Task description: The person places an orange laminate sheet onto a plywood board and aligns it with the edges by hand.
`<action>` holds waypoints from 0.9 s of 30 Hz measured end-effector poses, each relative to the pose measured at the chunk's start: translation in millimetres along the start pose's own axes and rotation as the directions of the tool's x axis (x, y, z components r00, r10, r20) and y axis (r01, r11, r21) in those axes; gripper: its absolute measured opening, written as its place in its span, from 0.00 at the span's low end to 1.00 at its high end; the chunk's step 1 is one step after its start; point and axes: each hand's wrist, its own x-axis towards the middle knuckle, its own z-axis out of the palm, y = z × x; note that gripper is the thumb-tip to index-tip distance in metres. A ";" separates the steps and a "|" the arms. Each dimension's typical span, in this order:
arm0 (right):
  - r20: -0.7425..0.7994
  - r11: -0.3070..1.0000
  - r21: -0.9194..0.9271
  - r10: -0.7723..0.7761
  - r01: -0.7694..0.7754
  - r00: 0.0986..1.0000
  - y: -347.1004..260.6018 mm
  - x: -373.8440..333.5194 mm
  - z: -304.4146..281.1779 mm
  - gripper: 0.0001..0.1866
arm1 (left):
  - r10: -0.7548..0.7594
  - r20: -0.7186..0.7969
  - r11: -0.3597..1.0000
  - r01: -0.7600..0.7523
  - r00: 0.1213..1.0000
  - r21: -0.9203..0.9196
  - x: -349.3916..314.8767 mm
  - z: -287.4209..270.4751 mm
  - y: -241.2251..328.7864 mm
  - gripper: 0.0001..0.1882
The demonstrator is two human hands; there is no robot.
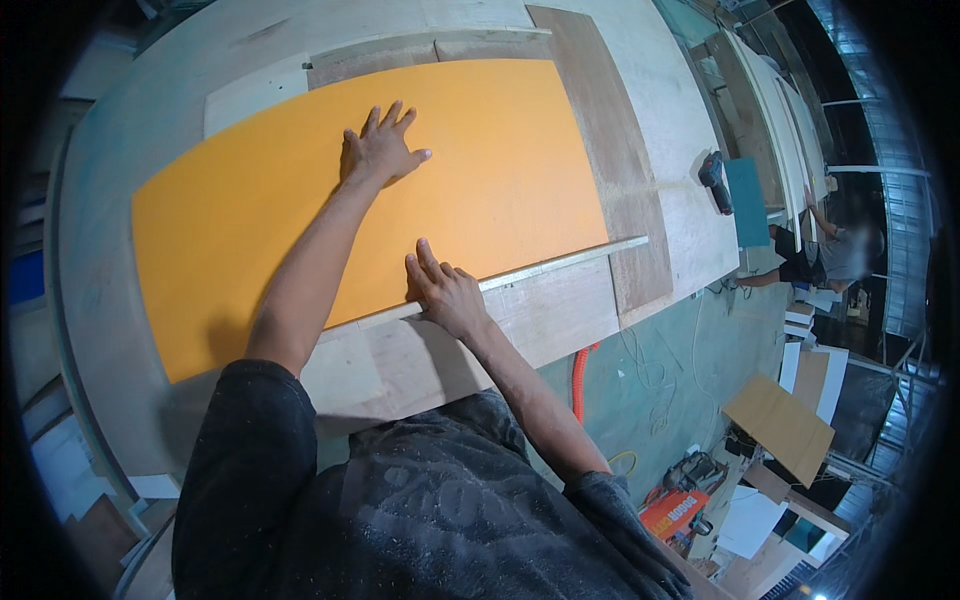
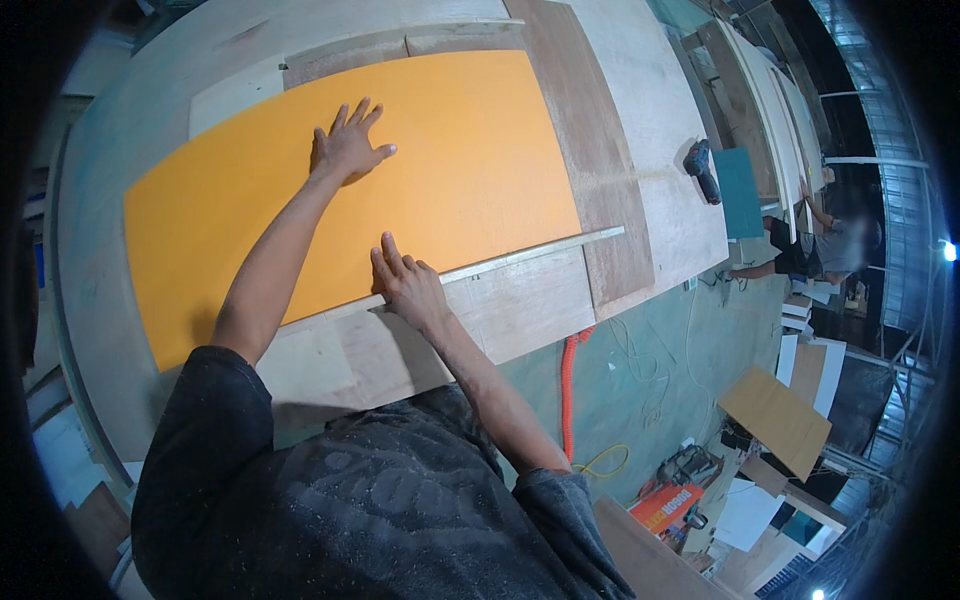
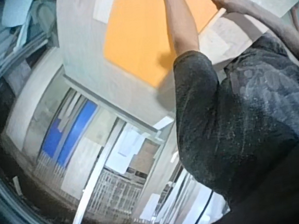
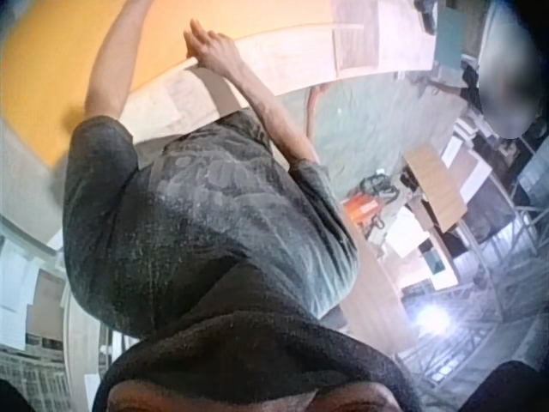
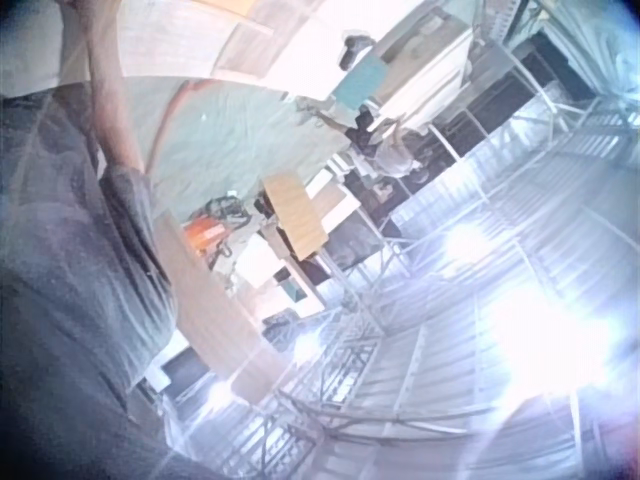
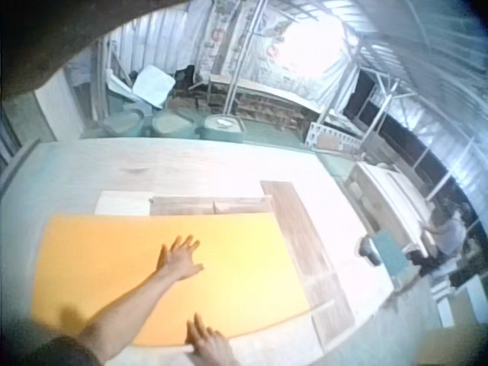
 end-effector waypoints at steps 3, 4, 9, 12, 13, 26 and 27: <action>-0.030 0.999 0.010 -0.034 0.034 0.999 -2.9 1.3 -6.0 0.38 | -0.015 -0.011 1.000 0.015 1.000 -0.007 2.4 5.1 -4.8 0.48; -0.040 0.999 0.002 -0.041 0.041 0.998 -1.9 -0.1 -5.5 0.38 | -0.010 -0.020 1.000 0.010 1.000 -0.002 3.5 6.5 -3.8 0.48; 0.008 1.000 -0.003 -0.022 0.022 1.000 -2.0 -2.6 -7.7 0.47 | -0.007 -0.063 1.000 0.007 0.998 0.001 3.3 12.1 -1.9 0.49; 0.000 0.999 -0.018 -0.032 0.032 0.999 -7.2 -0.7 -12.6 0.55 | -0.010 -0.099 1.000 0.010 0.995 0.003 5.3 14.9 -9.1 0.49; -0.013 0.999 -0.032 -0.041 0.041 0.999 -7.7 -0.6 -13.6 0.58 | -0.012 -0.109 1.000 0.012 0.994 0.000 5.9 15.9 -8.4 0.49; 0.063 0.994 -0.084 0.071 -0.066 0.995 -19.8 -0.7 -24.8 0.63 | -0.090 -0.170 0.996 0.092 0.981 0.000 -3.4 21.9 -1.4 0.47; 0.060 0.995 -0.078 0.075 -0.070 0.995 -20.4 -2.1 -25.9 0.63 | -0.094 -0.174 0.995 0.095 0.980 -0.002 -4.5 23.9 -0.5 0.47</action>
